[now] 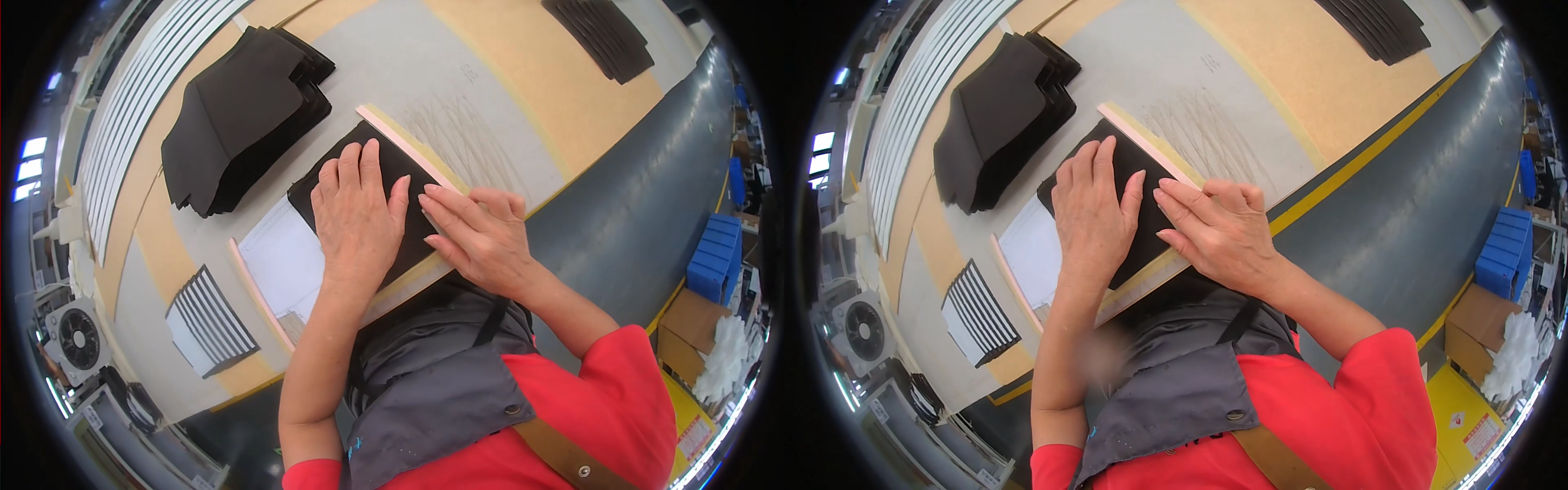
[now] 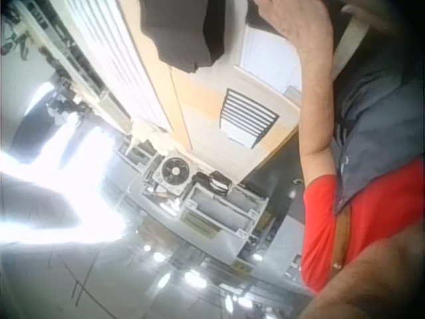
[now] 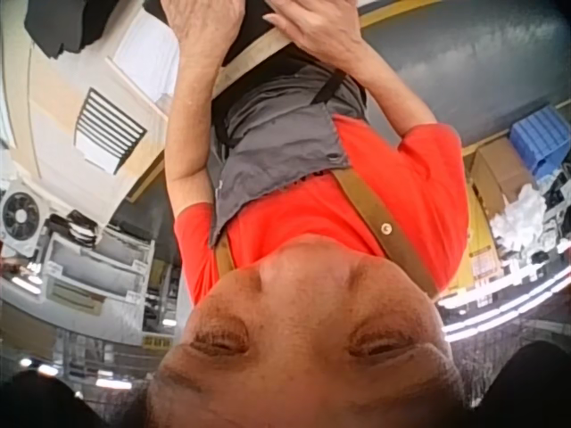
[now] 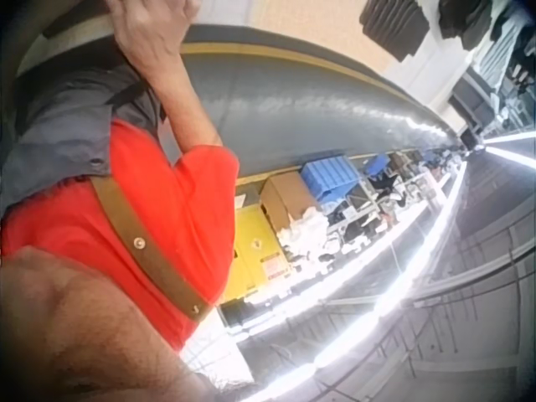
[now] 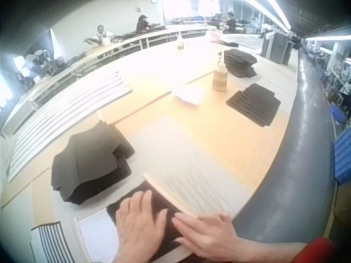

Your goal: The person assembles black rectangular components by hand on a workbench. They pick up a black sheet, place it on a template, and press it down to adhere it to a white backing. The person repeats this process for multiple units, stacking the finished items on the table.

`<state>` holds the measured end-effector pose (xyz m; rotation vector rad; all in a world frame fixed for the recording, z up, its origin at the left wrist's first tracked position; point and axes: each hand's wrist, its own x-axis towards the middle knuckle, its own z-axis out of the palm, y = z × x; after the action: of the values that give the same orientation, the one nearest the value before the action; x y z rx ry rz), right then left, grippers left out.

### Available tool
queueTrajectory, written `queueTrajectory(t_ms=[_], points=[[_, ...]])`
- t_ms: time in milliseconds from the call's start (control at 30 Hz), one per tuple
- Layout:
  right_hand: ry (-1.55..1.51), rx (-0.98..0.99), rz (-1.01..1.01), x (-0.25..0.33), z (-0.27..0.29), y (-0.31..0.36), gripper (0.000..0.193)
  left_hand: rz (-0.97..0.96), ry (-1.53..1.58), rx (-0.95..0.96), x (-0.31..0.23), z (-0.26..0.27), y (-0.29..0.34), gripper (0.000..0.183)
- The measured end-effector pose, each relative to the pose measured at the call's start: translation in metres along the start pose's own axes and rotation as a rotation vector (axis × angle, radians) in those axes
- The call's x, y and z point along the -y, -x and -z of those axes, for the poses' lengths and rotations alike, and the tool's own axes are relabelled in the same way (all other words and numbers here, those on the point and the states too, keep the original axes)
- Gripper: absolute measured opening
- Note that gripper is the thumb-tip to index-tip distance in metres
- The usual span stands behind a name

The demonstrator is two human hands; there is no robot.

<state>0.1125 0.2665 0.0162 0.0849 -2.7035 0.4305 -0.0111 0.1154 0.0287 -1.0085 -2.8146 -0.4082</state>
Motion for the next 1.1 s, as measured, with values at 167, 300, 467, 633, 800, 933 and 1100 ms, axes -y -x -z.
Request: queueTrajectory(t_ms=[167,300,467,633,800,933,1100], points=[[0.033,0.010,0.000,0.000,-0.002,0.002,0.048,-0.017,0.027,0.000,0.003,0.002,0.001,0.056],[0.036,0.006,-0.011,0.000,-0.002,0.003,0.048,-0.067,0.011,0.009,0.006,0.001,-0.002,0.057],[0.028,0.010,-0.021,0.000,-0.002,0.004,0.048,-0.118,0.039,0.013,0.012,0.003,-0.005,0.056],[0.039,0.004,-0.015,0.000,-0.002,0.004,0.047,-0.181,0.135,0.020,0.021,0.003,-0.011,0.054],[0.050,0.002,-0.003,0.000,-0.001,0.005,0.046,-0.228,0.202,0.003,0.028,0.001,-0.014,0.054],[0.055,-0.004,0.001,0.000,-0.001,0.004,0.046,-0.275,0.296,-0.009,0.035,0.000,-0.017,0.051],[0.060,-0.001,0.001,0.000,-0.001,0.004,0.045,-0.201,0.272,-0.034,0.035,-0.003,-0.009,0.050]])
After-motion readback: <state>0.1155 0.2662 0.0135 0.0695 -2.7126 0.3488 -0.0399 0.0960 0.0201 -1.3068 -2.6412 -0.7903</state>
